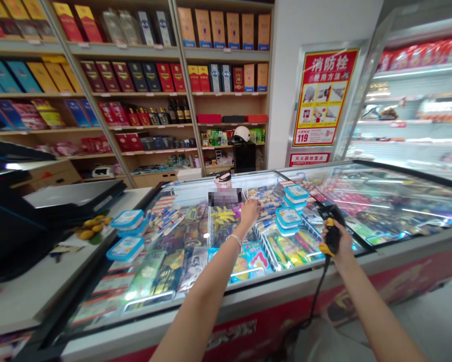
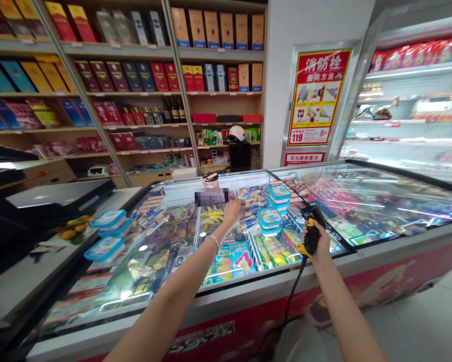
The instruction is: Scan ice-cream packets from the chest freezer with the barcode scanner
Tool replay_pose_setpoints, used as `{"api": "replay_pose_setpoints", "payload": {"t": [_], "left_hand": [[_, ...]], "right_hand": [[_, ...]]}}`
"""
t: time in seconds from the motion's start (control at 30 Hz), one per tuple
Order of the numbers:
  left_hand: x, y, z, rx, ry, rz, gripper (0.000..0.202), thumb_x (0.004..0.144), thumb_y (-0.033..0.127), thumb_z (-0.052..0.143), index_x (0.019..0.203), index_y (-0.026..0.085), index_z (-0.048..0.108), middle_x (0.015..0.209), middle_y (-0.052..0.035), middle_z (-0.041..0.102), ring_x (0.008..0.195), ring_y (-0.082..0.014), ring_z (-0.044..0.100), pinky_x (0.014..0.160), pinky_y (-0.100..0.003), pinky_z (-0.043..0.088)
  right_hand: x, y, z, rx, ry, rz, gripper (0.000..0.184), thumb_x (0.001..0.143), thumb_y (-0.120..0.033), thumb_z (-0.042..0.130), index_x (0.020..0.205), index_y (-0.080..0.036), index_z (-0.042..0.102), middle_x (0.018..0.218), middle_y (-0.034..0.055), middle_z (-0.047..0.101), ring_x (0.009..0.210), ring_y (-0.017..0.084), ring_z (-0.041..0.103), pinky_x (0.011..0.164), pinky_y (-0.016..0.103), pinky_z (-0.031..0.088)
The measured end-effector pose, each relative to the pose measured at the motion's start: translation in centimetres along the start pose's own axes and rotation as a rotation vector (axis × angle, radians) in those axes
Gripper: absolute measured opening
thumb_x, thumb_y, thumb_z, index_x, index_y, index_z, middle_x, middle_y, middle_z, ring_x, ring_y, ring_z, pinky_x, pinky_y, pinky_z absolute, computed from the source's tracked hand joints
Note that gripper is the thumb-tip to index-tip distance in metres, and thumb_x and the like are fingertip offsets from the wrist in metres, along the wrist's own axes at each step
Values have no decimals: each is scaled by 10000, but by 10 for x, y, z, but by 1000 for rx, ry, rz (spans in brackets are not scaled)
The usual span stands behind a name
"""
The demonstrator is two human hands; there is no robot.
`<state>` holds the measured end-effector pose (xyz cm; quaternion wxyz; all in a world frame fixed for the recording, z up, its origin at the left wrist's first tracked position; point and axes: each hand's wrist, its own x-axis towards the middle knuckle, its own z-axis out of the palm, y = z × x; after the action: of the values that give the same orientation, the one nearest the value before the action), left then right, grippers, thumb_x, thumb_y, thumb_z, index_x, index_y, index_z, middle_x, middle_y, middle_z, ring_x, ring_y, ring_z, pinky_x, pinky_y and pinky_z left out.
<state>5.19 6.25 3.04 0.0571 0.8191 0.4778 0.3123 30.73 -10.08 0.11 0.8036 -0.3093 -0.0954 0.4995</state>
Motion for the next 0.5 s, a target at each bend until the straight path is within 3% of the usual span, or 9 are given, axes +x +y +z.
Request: {"api": "replay_pose_setpoints", "payload": {"t": [0.13, 0.3, 0.4, 0.5], "left_hand": [[-4, -7, -19, -346, 60, -46, 152, 893, 234, 535, 977, 161, 639, 939, -75, 715, 877, -186, 666, 809, -302, 507], [-28, -34, -83, -621, 205, -29, 168, 885, 316, 541, 942, 173, 608, 879, -56, 712, 812, -171, 695, 750, -280, 536], [-54, -58, -122, -644, 257, -50, 206, 880, 370, 542, 964, 187, 586, 889, -40, 705, 771, -163, 701, 711, -272, 541], [-82, -87, -145, -609, 319, -100, 224, 870, 400, 545, 953, 194, 578, 817, -23, 694, 725, -160, 693, 684, -273, 545]], "right_hand": [[-18, -3, 22, 6, -9, -67, 224, 677, -265, 701, 846, -158, 602, 707, -28, 616, 452, 50, 528, 391, 132, 463], [-52, -4, 72, 21, -269, -98, 212, 702, -334, 698, 806, -182, 591, 693, -22, 581, 465, 55, 491, 396, 151, 455], [-69, 13, 111, -57, -450, -54, 237, 718, -395, 696, 787, -193, 592, 585, -31, 511, 437, 72, 463, 373, 158, 425], [-80, 47, 159, -161, -553, 12, 268, 712, -438, 689, 751, -190, 594, 500, -38, 467, 404, 80, 446, 343, 156, 383]]}}
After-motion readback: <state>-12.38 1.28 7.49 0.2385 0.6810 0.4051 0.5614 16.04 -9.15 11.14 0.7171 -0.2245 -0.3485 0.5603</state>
